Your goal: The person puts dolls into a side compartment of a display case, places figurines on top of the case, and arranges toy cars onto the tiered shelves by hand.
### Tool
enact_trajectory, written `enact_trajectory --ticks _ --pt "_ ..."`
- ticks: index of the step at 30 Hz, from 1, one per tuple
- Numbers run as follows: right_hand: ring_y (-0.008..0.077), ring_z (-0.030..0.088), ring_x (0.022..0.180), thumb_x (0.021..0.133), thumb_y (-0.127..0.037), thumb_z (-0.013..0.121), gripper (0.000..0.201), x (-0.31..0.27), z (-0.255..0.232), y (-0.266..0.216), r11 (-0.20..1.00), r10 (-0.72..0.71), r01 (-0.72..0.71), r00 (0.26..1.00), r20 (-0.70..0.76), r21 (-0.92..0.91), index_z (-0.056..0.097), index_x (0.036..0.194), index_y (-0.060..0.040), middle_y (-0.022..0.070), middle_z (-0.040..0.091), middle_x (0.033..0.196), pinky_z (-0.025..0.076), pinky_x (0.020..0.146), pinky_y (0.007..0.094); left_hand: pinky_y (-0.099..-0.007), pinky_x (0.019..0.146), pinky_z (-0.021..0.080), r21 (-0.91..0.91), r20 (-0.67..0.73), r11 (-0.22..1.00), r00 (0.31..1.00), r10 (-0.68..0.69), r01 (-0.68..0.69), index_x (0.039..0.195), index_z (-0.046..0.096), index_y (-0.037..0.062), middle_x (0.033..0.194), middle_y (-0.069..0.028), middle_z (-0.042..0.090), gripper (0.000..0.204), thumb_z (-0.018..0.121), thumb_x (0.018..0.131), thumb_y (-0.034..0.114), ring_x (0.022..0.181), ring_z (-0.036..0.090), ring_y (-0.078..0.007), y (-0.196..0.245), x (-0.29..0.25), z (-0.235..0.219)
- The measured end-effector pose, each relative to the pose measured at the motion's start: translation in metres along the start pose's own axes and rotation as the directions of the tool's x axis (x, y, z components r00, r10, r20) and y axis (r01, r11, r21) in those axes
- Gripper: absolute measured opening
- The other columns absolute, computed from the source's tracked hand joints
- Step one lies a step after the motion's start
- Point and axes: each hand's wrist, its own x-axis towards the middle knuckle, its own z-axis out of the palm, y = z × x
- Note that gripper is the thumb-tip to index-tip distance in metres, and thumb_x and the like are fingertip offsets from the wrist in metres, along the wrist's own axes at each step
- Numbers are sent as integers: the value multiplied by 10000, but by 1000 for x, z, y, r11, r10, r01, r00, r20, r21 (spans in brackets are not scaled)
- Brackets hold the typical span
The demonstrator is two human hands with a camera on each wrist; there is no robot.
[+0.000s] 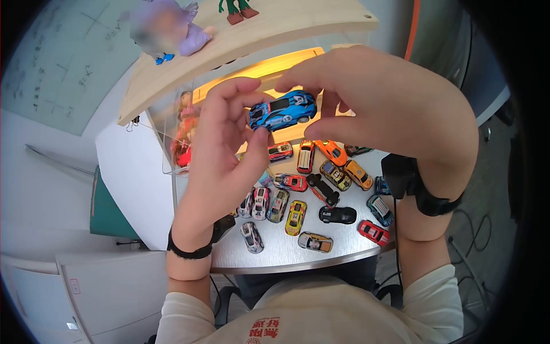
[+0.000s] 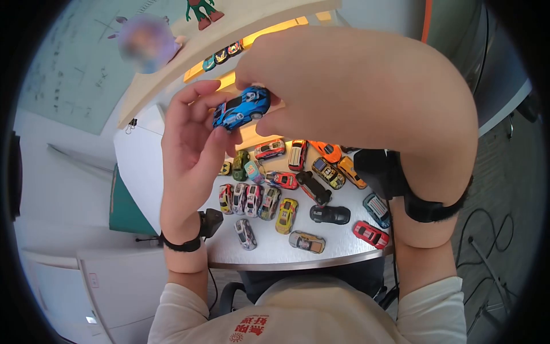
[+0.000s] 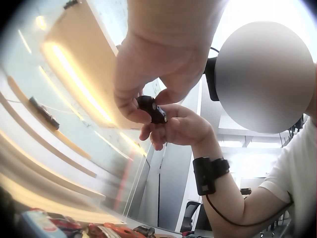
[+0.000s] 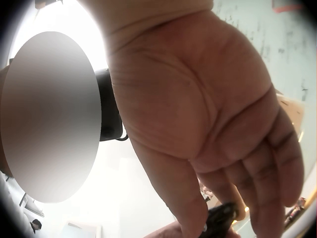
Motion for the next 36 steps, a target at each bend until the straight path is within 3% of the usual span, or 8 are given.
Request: enact_trajectory --ticks 9,14,16,27,29,30,32,36 --pt "370 675 753 859 -134 821 297 0 -5 7 986 -105 87 986 -132 -140 722 1085 31 208 708 865 541 696 427 -231 659 526 112 -122 982 983 -138 152 1409 472 -36 1237 -121 622 465 685 1002 36 807 656 -71 -8 11 20" --pt "379 684 870 835 -132 833 344 -1 -3 8 972 -142 108 977 -157 -207 717 1122 20 201 725 943 550 773 432 -236 587 482 122 -132 977 979 -158 174 1368 537 -67 1015 -93 679 644 818 952 336 689 617 -69 -12 19 23" --pt "383 687 917 826 -131 838 364 -1 0 10 965 -159 117 973 -168 -235 716 1136 15 198 731 974 554 803 435 -237 580 467 59 -27 953 955 -296 298 1390 519 -75 983 -80 680 700 838 939 356 680 601 -64 -13 22 21" --pt "285 690 868 826 -71 834 453 -10 6 14 987 -62 35 983 -171 -159 691 1251 -10 142 724 955 562 759 381 -272 777 557 -421 174 869 963 -205 261 1446 440 -72 1160 -114 643 707 847 942 212 959 638 -109 -37 32 20" --pt "250 689 820 833 -52 830 472 -13 0 11 993 -24 5 986 -163 -120 684 1280 -15 125 718 928 562 724 361 -297 795 555 157 31 978 989 -144 138 1428 462 -59 1101 -119 637 743 876 898 258 969 631 -135 -54 46 4" --pt "233 688 797 836 -42 827 482 -14 -4 9 995 -6 -10 987 -158 -100 681 1295 -18 116 715 915 562 707 351 -297 795 555 158 32 978 989 -145 138 1428 462 -59 1101 -119 637 743 876 898 258 969 631 -135 -55 53 -2" --pt "198 687 749 843 -22 823 503 -18 -12 5 997 34 -43 988 -148 -61 674 1324 -23 99 708 888 562 671 332 -259 777 514 599 -22 795 995 -95 89 1402 519 -16 1286 -100 613 685 880 878 240 955 609 -122 -49 70 -9" --pt "141 659 691 854 -19 837 493 -26 -33 -6 989 75 -67 996 -55 133 663 1314 -22 80 683 869 540 625 279 -471 1027 512 822 79 539 974 211 -183 1485 466 -24 1352 -239 610 883 859 849 446 1243 619 -383 -84 104 -24"
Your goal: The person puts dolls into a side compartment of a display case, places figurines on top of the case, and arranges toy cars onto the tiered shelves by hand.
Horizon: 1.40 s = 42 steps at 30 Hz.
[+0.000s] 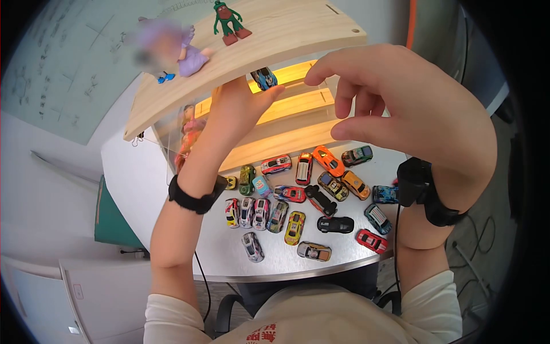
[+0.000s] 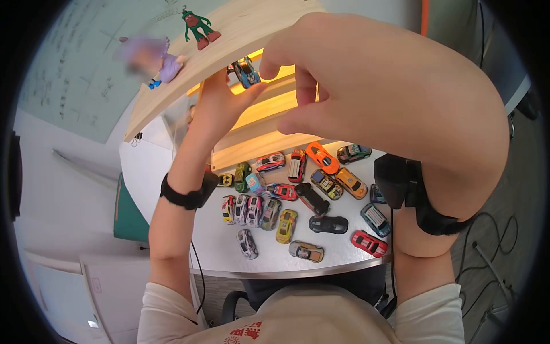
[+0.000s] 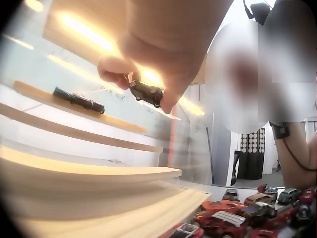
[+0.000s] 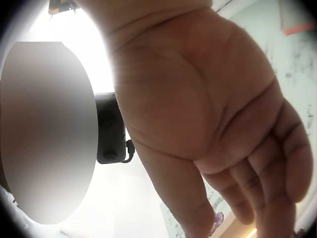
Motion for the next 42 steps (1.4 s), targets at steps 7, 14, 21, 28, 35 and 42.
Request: enact_trajectory --ticks 7,14,21,28,35,42 --pt "128 627 654 889 -76 827 457 -7 4 -19 973 -212 198 970 -118 -118 659 1306 -1 68 682 844 508 586 274 -520 1242 309 100 96 995 995 6 -16 1618 338 -14 1683 -292 302 1008 790 896 526 1559 282 -488 -34 37 27" --pt "120 612 645 913 -144 817 449 -6 1 -32 970 -66 56 997 -36 -236 662 1304 14 60 685 825 489 580 265 -510 1119 419 257 116 966 992 -45 14 1507 471 61 1458 -262 539 711 673 959 467 1343 529 -460 -62 47 42" --pt "122 617 643 906 -136 819 453 -6 2 -31 965 -82 67 995 -51 -255 662 1302 19 62 686 824 495 582 268 -557 1144 470 649 -64 720 926 372 -244 1570 398 99 1450 -320 545 616 439 1111 508 1291 588 -501 -85 49 57" --pt "127 626 647 905 -127 817 450 -3 -1 -37 989 2 -9 999 -44 -146 663 1299 24 67 686 822 497 582 269 -552 1126 491 984 99 84 873 478 -157 1528 431 75 1412 -295 579 506 413 1124 378 1257 617 -484 -54 44 39" --pt "134 629 647 905 -124 817 444 -2 2 -26 978 -78 69 996 -34 -197 667 1296 22 69 683 815 500 583 273 -586 1185 251 708 -63 689 958 280 -155 1436 567 92 1485 -257 460 675 757 897 451 1405 350 -466 -76 52 47" --pt "122 621 654 910 -100 806 435 -3 1 -28 986 -55 49 998 -32 -159 661 1302 17 63 677 813 501 594 269 -502 1127 410 90 -109 992 989 101 -92 1415 578 54 1451 -214 522 630 785 898 348 1327 523 -400 -42 31 27"
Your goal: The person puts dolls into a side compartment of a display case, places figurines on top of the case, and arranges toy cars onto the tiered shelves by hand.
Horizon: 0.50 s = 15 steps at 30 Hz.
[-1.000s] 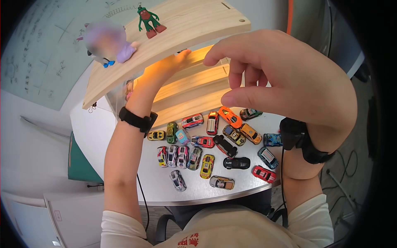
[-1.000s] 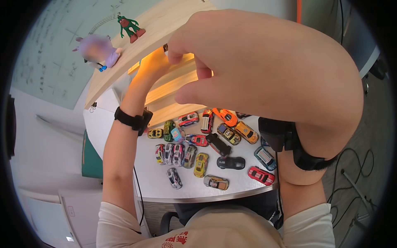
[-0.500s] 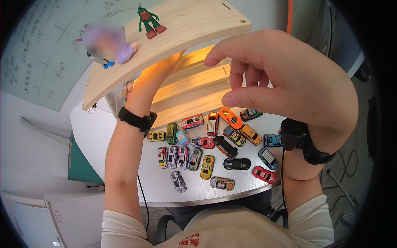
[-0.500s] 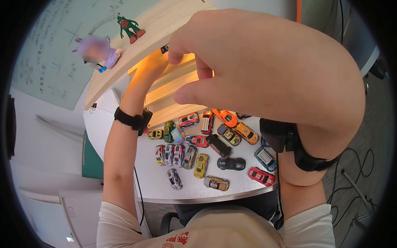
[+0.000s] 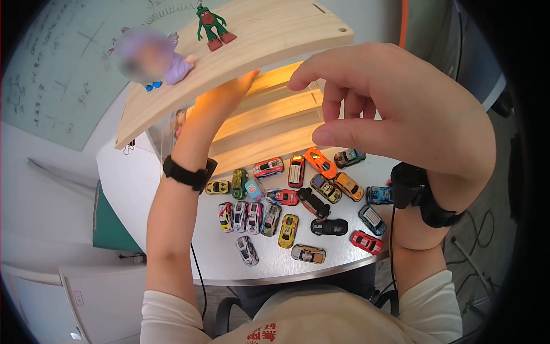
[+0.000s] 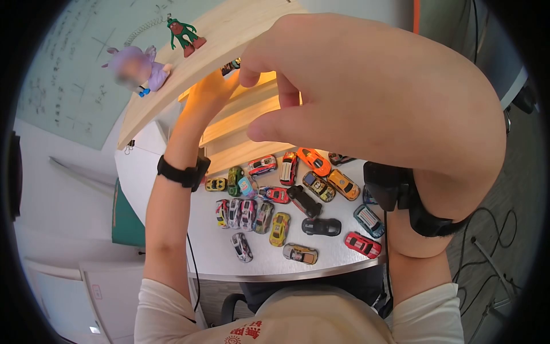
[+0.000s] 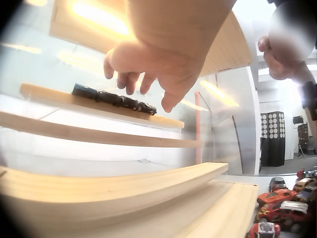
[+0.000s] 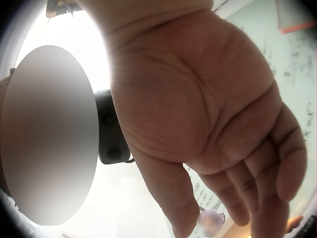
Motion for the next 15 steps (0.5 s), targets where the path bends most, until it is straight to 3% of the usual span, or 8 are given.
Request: enact_trajectory --ticks 4,7,9,10,12,13,15 --pt "114 617 657 910 -92 804 445 0 -7 2 1000 12 -12 1000 23 -3 653 1317 8 63 672 806 497 595 264 -486 1108 446 19 70 999 996 -48 47 1363 629 41 1382 -209 605 532 789 910 270 1294 574 -390 32 -37 -35" --pt "108 590 632 920 -67 787 436 -2 -4 34 984 -10 -2 997 71 176 646 1328 -6 48 692 857 489 585 261 -482 1108 454 -26 144 999 989 26 -22 1313 670 40 1319 -197 665 456 799 902 192 1273 598 -392 77 -71 -74" --pt "82 567 661 941 -37 757 421 -7 4 38 986 135 -135 991 7 99 633 1343 -23 20 673 888 481 609 239 -460 1081 478 -225 360 973 932 34 52 1311 669 42 1322 -192 664 465 815 879 134 1247 610 -389 97 -102 -90" --pt "54 559 730 968 -11 715 399 -5 6 43 913 134 -154 988 80 377 617 1354 -14 1 631 914 472 655 213 -460 1081 478 -228 399 969 917 -1 100 1311 669 42 1322 -192 664 465 815 879 134 1247 610 -389 104 -115 -97" --pt "54 559 732 968 -11 715 399 42 30 -38 889 139 -187 980 143 419 617 1354 -14 1 630 914 472 656 213 -448 1049 498 -343 588 933 799 123 109 1310 667 41 1300 -174 668 483 829 862 123 1214 618 -387 111 -133 -110" --pt "54 559 734 969 -11 714 398 57 37 -62 880 137 -198 976 167 433 616 1355 -13 1 630 914 472 657 212 -451 1019 508 -330 652 930 751 101 161 1301 668 39 1270 -167 670 479 833 858 120 1185 620 -387 113 -139 -116" --pt "53 560 737 969 -11 714 398 66 42 -80 876 126 -193 976 177 441 616 1355 -13 2 629 915 472 659 212 -447 1013 508 -297 659 931 751 37 215 1287 670 41 1244 -162 670 462 830 859 103 1176 620 -385 115 -150 -120"
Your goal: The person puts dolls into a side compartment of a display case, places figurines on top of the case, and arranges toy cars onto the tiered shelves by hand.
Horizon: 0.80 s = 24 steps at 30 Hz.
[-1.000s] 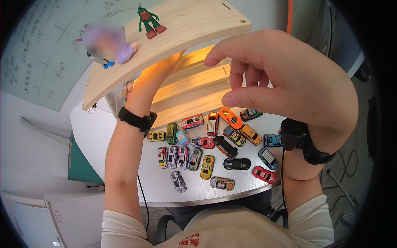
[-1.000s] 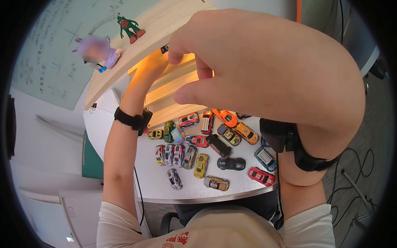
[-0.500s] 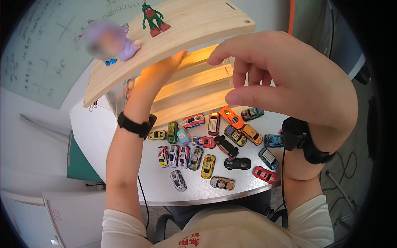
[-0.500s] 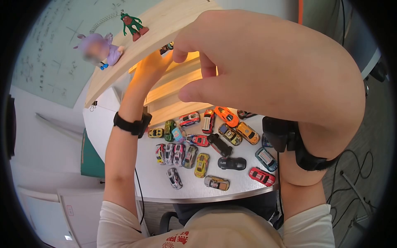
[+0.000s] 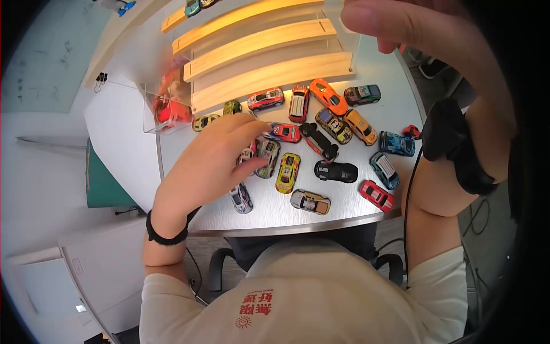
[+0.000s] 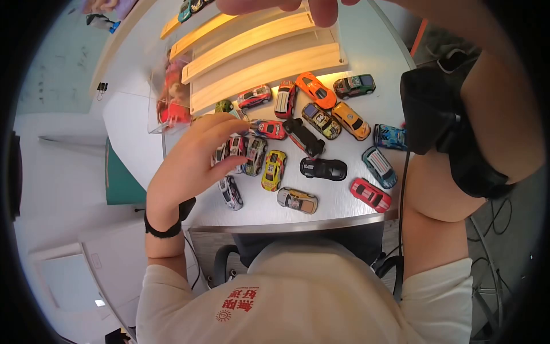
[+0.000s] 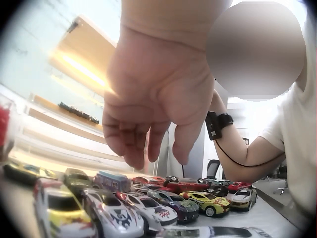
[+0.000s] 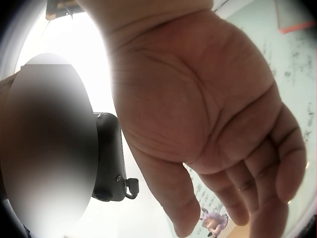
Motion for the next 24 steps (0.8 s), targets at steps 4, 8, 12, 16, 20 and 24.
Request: enact_trajectory --ticks 4,8,12,16,20,24 --pt "52 560 744 971 -12 712 398 2 1 0 1000 -26 26 1000 2 0 615 1357 -12 3 626 916 471 662 211 -456 912 535 32 -51 997 996 -70 72 1189 664 17 1154 -167 668 360 790 852 32 1052 659 -387 -9 -11 2" --pt "51 560 751 973 -13 710 397 -1 -1 5 998 -65 65 998 -2 -8 613 1359 -10 4 624 916 470 666 210 -391 850 555 -44 -73 982 980 -184 181 1246 659 43 1162 -135 657 402 786 868 -7 969 670 -300 -32 -7 0" --pt "49 561 758 975 -14 708 397 -5 -8 16 996 -92 92 996 -13 -17 612 1360 -9 6 622 917 470 669 208 -367 808 562 89 -94 975 977 -193 201 1275 655 49 1205 -107 655 435 771 866 -47 913 674 -260 -37 4 1" --pt "48 561 765 976 -14 706 397 -6 -9 18 995 -100 99 995 -24 -21 611 1362 -8 7 620 918 469 673 207 -381 874 570 16 -47 988 987 -151 152 1293 654 58 1258 -120 637 472 750 854 -85 999 683 -295 -37 11 4" --pt "47 562 772 978 -15 704 396 -7 -9 21 993 -118 117 992 -39 -32 610 1363 -7 8 618 919 468 676 206 -395 912 570 59 -4 994 996 -87 87 1291 655 57 1278 -129 625 489 732 839 -111 1074 680 -335 -43 13 9" --pt "46 562 779 980 -16 702 396 -22 -24 43 992 -122 119 991 -54 -50 609 1365 -6 9 616 920 468 679 205 -395 925 570 64 -11 991 993 -120 120 1235 635 38 1249 -127 626 448 713 828 -133 1101 678 -352 -41 15 10"
